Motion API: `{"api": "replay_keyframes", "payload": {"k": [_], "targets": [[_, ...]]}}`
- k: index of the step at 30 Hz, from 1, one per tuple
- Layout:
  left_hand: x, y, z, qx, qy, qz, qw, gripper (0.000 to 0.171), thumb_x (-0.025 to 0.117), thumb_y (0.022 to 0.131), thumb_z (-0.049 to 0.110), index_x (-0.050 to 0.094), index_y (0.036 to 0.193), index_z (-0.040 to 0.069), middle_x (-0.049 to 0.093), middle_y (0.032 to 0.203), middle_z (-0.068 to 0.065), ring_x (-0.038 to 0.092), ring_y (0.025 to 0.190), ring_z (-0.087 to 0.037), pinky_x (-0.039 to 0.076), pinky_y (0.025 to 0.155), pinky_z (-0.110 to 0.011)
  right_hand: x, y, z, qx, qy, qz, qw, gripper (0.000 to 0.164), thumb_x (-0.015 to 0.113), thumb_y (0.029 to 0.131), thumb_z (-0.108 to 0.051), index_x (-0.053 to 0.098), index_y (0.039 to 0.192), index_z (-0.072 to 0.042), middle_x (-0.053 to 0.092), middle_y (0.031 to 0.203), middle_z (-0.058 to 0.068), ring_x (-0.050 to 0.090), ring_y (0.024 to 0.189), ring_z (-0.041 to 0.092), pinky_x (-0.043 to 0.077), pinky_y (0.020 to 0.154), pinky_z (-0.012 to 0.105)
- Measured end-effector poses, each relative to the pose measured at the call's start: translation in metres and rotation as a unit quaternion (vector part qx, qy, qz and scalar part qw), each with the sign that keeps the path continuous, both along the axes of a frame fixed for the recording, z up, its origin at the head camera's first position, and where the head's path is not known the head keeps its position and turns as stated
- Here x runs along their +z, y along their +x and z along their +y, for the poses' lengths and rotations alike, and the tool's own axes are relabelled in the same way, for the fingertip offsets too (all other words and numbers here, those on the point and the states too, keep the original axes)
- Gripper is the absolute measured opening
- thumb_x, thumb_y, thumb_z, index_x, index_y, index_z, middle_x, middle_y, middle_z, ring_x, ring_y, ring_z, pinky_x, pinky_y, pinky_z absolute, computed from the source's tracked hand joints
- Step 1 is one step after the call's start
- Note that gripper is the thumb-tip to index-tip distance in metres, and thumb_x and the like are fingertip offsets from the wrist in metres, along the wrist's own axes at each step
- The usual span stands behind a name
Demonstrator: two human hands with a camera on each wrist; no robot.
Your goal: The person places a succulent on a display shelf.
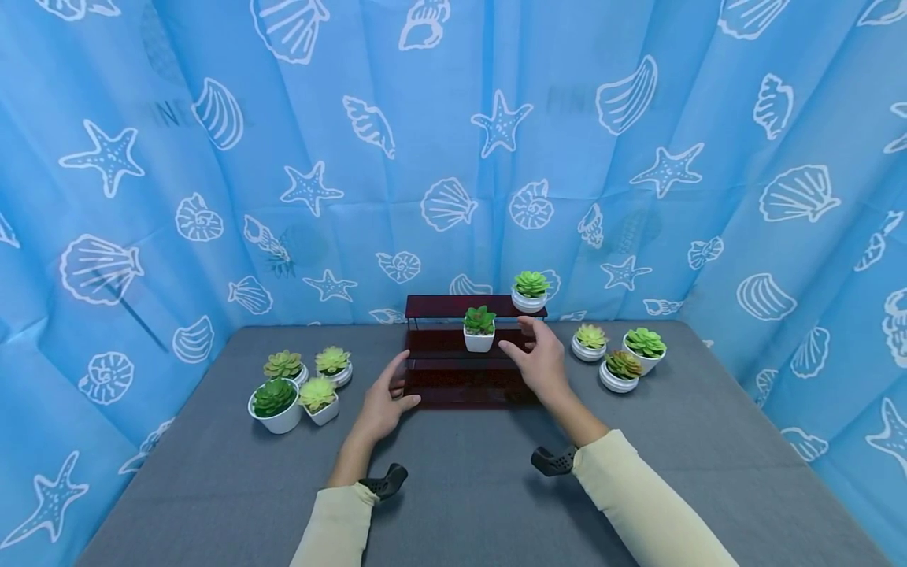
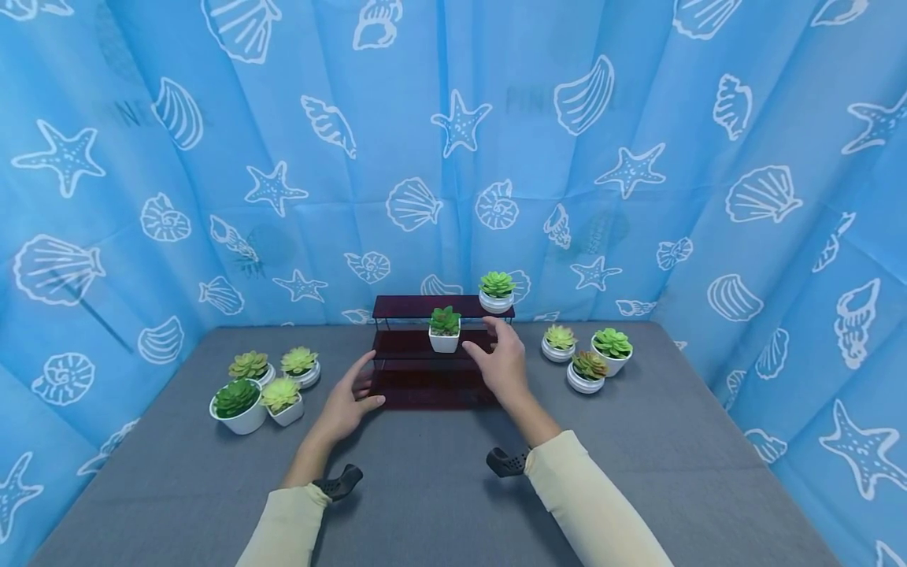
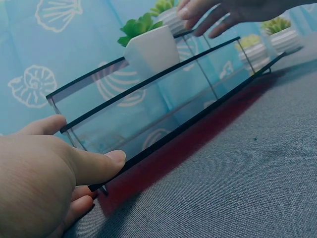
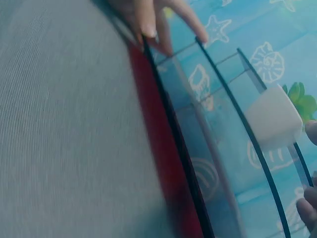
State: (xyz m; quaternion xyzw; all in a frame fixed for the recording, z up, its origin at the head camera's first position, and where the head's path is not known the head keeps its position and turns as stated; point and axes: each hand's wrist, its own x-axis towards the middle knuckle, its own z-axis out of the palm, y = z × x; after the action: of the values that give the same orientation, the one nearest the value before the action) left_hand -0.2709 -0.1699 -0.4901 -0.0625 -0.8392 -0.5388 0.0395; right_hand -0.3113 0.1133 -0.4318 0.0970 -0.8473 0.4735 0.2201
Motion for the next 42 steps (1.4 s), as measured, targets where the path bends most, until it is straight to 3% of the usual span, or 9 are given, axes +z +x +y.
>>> {"api": "replay_keyframes", "payload": {"k": [3, 7, 11, 14, 21, 27, 32, 38, 42], "targets": [[0.000, 0.000, -0.001, 0.001, -0.001, 0.000, 1.0000, 0.079, 0.071, 0.088, 0.003, 0.033, 0.152, 0.030, 0.045, 0.143, -0.018, 0.050, 0.122, -0.034, 0.043, 0.099, -0.050, 0.000, 0.002, 0.009, -0.020, 0.065, 0.057, 0.996, 0.054, 0.081, 0.082, -0.019, 0.058, 0.126, 0.001, 0.060, 0.123, 0.020, 0.055, 0.111, 0.036, 0.046, 0.092, 0.049], [-0.001, 0.001, -0.001, -0.002, -0.001, 0.001, 1.0000, 0.078, 0.070, 0.089, 0.003, 0.033, 0.152, 0.030, 0.045, 0.143, -0.018, 0.050, 0.122, -0.034, 0.043, 0.100, -0.050, -0.002, 0.002, 0.023, -0.047, 0.122, 0.128, 0.983, 0.055, 0.083, 0.079, -0.020, 0.060, 0.124, 0.002, 0.061, 0.119, 0.021, 0.052, 0.112, 0.039, 0.039, 0.097, 0.051], [-0.001, 0.001, 0.000, -0.004, -0.001, 0.003, 1.0000, 0.079, 0.070, 0.088, 0.002, 0.033, 0.152, 0.030, 0.044, 0.144, -0.019, 0.050, 0.122, -0.034, 0.043, 0.100, -0.050, -0.008, 0.000, 0.039, -0.069, 0.142, 0.176, 0.972, 0.056, 0.085, 0.075, -0.018, 0.061, 0.121, 0.002, 0.062, 0.118, 0.021, 0.051, 0.113, 0.039, 0.036, 0.099, 0.053], [0.000, 0.000, 0.000, -0.003, 0.000, 0.004, 1.0000, 0.079, 0.070, 0.088, 0.002, 0.033, 0.152, 0.030, 0.045, 0.143, -0.019, 0.051, 0.122, -0.034, 0.043, 0.100, -0.049, -0.012, 0.000, 0.050, -0.088, 0.144, 0.184, 0.968, 0.057, 0.087, 0.073, -0.016, 0.061, 0.121, 0.001, 0.061, 0.121, 0.021, 0.048, 0.116, 0.039, 0.033, 0.099, 0.057], [0.000, -0.001, -0.001, 0.000, -0.003, 0.006, 1.0000, 0.079, 0.070, 0.088, 0.002, 0.033, 0.152, 0.029, 0.045, 0.144, -0.018, 0.051, 0.122, -0.035, 0.044, 0.100, -0.049, -0.015, 0.007, 0.069, -0.120, 0.122, 0.155, 0.973, 0.064, 0.087, 0.072, -0.012, 0.058, 0.126, 0.002, 0.055, 0.130, 0.023, 0.040, 0.124, 0.042, 0.027, 0.100, 0.061], [-0.001, -0.001, 0.000, 0.002, -0.006, 0.008, 0.9999, 0.079, 0.071, 0.088, 0.002, 0.033, 0.152, 0.028, 0.044, 0.144, -0.018, 0.051, 0.122, -0.035, 0.044, 0.099, -0.049, -0.023, 0.012, 0.084, -0.151, 0.063, 0.105, 0.981, 0.076, 0.086, 0.074, -0.011, 0.047, 0.138, 0.002, 0.048, 0.137, 0.024, 0.034, 0.129, 0.043, 0.021, 0.105, 0.060], [-0.002, -0.001, 0.000, 0.000, -0.005, 0.011, 0.9999, 0.079, 0.071, 0.088, 0.001, 0.033, 0.152, 0.026, 0.045, 0.143, -0.019, 0.051, 0.121, -0.035, 0.044, 0.099, -0.048, -0.026, 0.020, 0.094, -0.183, 0.024, 0.070, 0.980, 0.083, 0.084, 0.077, -0.012, 0.039, 0.145, -0.002, 0.038, 0.146, 0.022, 0.026, 0.136, 0.040, 0.018, 0.105, 0.064], [-0.001, 0.000, 0.000, -0.003, -0.003, 0.011, 0.9999, 0.079, 0.071, 0.087, 0.001, 0.034, 0.152, 0.026, 0.045, 0.143, -0.019, 0.051, 0.122, -0.035, 0.043, 0.100, -0.048, -0.030, 0.026, 0.102, -0.205, -0.005, 0.054, 0.977, 0.088, 0.082, 0.079, -0.014, 0.030, 0.149, -0.001, 0.030, 0.151, 0.022, 0.022, 0.139, 0.037, 0.012, 0.113, 0.054], [-0.001, 0.000, 0.000, -0.003, -0.003, 0.012, 0.9999, 0.078, 0.071, 0.088, 0.001, 0.034, 0.152, 0.026, 0.045, 0.143, -0.019, 0.051, 0.121, -0.035, 0.044, 0.099, -0.049, -0.035, 0.029, 0.106, -0.211, -0.052, 0.019, 0.976, 0.095, 0.079, 0.083, -0.017, 0.018, 0.154, -0.004, 0.020, 0.157, 0.018, 0.015, 0.143, 0.033, 0.011, 0.116, 0.049]]}}
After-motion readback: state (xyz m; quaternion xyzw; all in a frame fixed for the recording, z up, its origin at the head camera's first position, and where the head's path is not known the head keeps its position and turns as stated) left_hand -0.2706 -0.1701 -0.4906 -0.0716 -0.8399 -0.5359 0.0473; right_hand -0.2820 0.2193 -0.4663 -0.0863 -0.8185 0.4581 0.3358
